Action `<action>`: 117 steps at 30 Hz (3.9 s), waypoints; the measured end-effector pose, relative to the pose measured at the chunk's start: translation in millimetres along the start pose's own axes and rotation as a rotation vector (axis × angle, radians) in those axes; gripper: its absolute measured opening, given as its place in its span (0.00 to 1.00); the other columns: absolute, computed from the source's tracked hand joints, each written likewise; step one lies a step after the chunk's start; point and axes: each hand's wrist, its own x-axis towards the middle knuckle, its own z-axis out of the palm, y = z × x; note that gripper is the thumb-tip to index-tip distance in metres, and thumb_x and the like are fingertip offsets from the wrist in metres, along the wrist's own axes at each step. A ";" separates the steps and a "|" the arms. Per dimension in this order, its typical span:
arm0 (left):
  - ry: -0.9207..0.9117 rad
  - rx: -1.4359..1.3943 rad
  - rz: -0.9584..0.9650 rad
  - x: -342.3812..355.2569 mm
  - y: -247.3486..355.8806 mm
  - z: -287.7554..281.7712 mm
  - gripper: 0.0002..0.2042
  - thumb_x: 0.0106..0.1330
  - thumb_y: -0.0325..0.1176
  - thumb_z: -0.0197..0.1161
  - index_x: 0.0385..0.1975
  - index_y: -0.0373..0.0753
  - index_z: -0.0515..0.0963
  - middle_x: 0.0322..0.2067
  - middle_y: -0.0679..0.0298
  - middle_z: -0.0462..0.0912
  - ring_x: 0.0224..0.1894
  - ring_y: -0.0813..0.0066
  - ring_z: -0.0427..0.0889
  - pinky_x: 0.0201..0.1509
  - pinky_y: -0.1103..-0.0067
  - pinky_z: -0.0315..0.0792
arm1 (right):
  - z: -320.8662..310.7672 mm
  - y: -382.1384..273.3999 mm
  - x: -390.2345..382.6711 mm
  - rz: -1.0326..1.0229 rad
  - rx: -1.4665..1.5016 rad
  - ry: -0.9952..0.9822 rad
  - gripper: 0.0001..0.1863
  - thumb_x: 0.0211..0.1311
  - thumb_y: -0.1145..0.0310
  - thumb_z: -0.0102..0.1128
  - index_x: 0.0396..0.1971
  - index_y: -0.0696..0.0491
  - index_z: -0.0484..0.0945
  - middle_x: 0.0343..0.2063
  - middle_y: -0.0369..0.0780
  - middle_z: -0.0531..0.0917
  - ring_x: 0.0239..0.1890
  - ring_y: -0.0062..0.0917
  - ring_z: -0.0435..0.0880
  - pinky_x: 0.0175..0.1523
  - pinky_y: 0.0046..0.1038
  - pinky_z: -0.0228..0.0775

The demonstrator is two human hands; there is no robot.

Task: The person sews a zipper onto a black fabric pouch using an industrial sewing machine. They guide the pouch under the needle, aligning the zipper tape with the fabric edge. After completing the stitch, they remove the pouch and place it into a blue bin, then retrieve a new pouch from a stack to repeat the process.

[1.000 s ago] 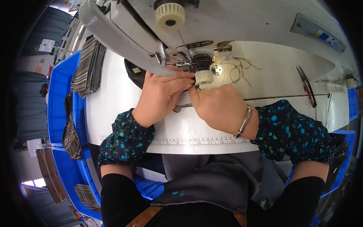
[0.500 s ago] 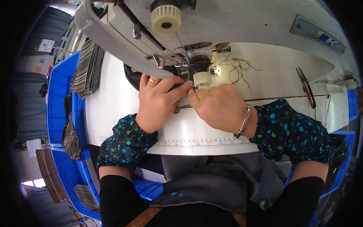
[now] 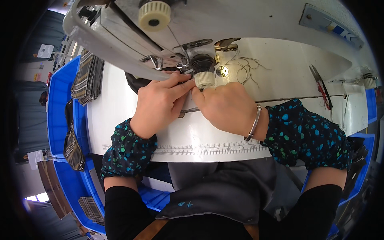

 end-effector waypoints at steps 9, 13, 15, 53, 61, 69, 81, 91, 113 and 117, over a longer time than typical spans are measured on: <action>-0.072 0.031 -0.094 7.2 14.0 -2.2 0.19 0.54 0.32 0.69 0.48 0.38 0.86 0.42 0.65 0.85 0.45 0.59 0.85 0.37 0.70 0.83 | -0.2 2.8 4.8 0.051 -0.070 -0.022 0.05 0.60 0.68 0.62 0.34 0.52 0.79 0.20 0.33 0.81 0.23 0.25 0.85 0.25 0.31 0.73; -0.141 0.012 -0.155 10.8 24.0 -8.5 0.20 0.54 0.32 0.69 0.49 0.36 0.85 0.49 0.58 0.88 0.39 0.52 0.89 0.43 0.65 0.84 | 0.6 5.5 3.5 0.067 -0.017 -0.013 0.04 0.58 0.67 0.63 0.30 0.50 0.78 0.19 0.33 0.81 0.23 0.26 0.86 0.26 0.32 0.73; -0.112 0.026 -0.112 7.9 25.1 -9.9 0.23 0.53 0.31 0.68 0.51 0.34 0.84 0.51 0.54 0.88 0.41 0.50 0.89 0.46 0.63 0.84 | 1.2 5.6 2.5 0.072 -0.005 -0.008 0.05 0.58 0.67 0.64 0.28 0.50 0.78 0.19 0.34 0.81 0.24 0.27 0.86 0.26 0.32 0.74; -0.213 -0.178 -0.161 3.3 23.6 -23.2 0.18 0.57 0.23 0.65 0.49 0.38 0.85 0.46 0.60 0.83 0.44 0.57 0.85 0.43 0.68 0.82 | 1.2 -0.3 -1.0 -0.247 -0.030 0.134 0.05 0.51 0.69 0.64 0.22 0.55 0.80 0.17 0.35 0.74 0.15 0.21 0.76 0.19 0.26 0.64; -0.143 0.057 -0.093 -8.7 28.9 -25.1 0.30 0.46 0.18 0.67 0.56 0.43 0.83 0.48 0.62 0.80 0.48 0.61 0.83 0.44 0.70 0.81 | 1.2 -2.2 -1.3 -0.190 0.001 0.117 0.06 0.51 0.70 0.64 0.24 0.56 0.80 0.18 0.36 0.76 0.15 0.22 0.77 0.19 0.27 0.66; -0.181 0.066 -0.015 -10.1 18.4 -18.9 0.18 0.58 0.26 0.65 0.50 0.39 0.85 0.34 0.64 0.72 0.32 0.67 0.82 0.28 0.73 0.78 | -4.8 -9.2 -4.9 -0.281 -0.120 0.074 0.09 0.50 0.68 0.62 0.24 0.59 0.81 0.21 0.42 0.79 0.16 0.21 0.77 0.21 0.24 0.66; -0.173 -0.016 -0.068 -12.6 17.4 -10.8 0.25 0.50 0.26 0.70 0.53 0.41 0.84 0.32 0.64 0.77 0.31 0.64 0.83 0.29 0.69 0.79 | -6.9 -10.9 -8.5 -0.310 -0.097 0.041 0.14 0.51 0.68 0.63 0.31 0.65 0.85 0.35 0.57 0.87 0.17 0.22 0.79 0.21 0.24 0.69; -0.158 -0.125 -0.091 -9.9 13.3 -3.1 0.26 0.49 0.25 0.70 0.53 0.40 0.83 0.33 0.63 0.79 0.33 0.61 0.85 0.31 0.67 0.79 | -7.0 -6.5 -6.5 -0.328 -0.080 0.045 0.17 0.53 0.68 0.63 0.38 0.66 0.86 0.38 0.58 0.88 0.18 0.24 0.82 0.24 0.26 0.71; -0.069 -0.041 -0.084 -1.2 3.3 5.0 0.14 0.57 0.27 0.65 0.43 0.42 0.84 0.31 0.64 0.81 0.32 0.61 0.86 0.30 0.68 0.79 | -5.7 3.0 -0.4 -0.257 -0.118 -0.027 0.17 0.57 0.71 0.63 0.45 0.62 0.87 0.48 0.51 0.89 0.23 0.23 0.82 0.30 0.26 0.73; -0.054 -0.028 -0.081 -1.7 4.1 8.3 0.13 0.57 0.27 0.65 0.43 0.42 0.84 0.31 0.64 0.81 0.32 0.61 0.86 0.30 0.68 0.79 | -5.9 3.8 3.1 -0.276 -0.094 -0.006 0.15 0.56 0.71 0.63 0.41 0.64 0.86 0.44 0.54 0.89 0.22 0.23 0.83 0.27 0.26 0.75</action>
